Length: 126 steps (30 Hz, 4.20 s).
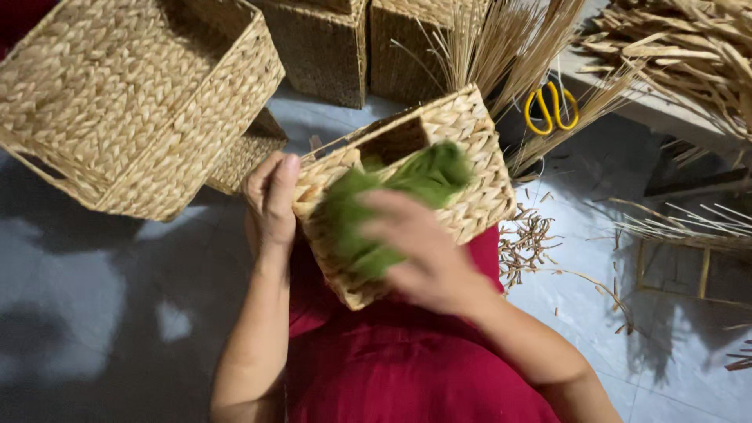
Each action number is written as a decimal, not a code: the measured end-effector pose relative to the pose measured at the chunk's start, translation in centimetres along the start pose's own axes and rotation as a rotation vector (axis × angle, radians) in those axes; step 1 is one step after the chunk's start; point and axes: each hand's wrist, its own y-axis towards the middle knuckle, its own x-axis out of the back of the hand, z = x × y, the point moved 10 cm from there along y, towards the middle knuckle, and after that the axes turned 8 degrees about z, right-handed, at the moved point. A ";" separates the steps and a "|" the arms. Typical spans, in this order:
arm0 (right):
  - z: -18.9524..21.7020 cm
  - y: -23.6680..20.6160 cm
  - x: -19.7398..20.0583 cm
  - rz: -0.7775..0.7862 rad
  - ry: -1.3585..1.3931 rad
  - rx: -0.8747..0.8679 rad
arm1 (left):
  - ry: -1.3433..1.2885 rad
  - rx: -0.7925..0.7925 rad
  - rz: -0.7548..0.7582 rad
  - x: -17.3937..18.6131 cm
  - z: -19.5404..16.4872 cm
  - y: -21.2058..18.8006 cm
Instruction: The person sits on the floor and wipes woven water-hyacinth storage baskets with a green cloth, turning each basket to clean its sides, top and rim, then sets the wiped basket aside and picks up the next one.
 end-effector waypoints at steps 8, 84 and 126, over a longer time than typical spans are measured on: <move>0.4 1.9 -1.3 0.104 -0.335 0.122 | -0.103 -0.053 -0.022 0.7 1.4 0.3; 7.7 4.5 -6.5 0.195 -0.228 0.380 | -0.005 0.030 -0.251 5.2 4.5 -0.9; -7.0 -7.1 8.5 -0.372 -0.367 -0.210 | 0.499 -0.158 0.203 -2.9 -4.1 2.2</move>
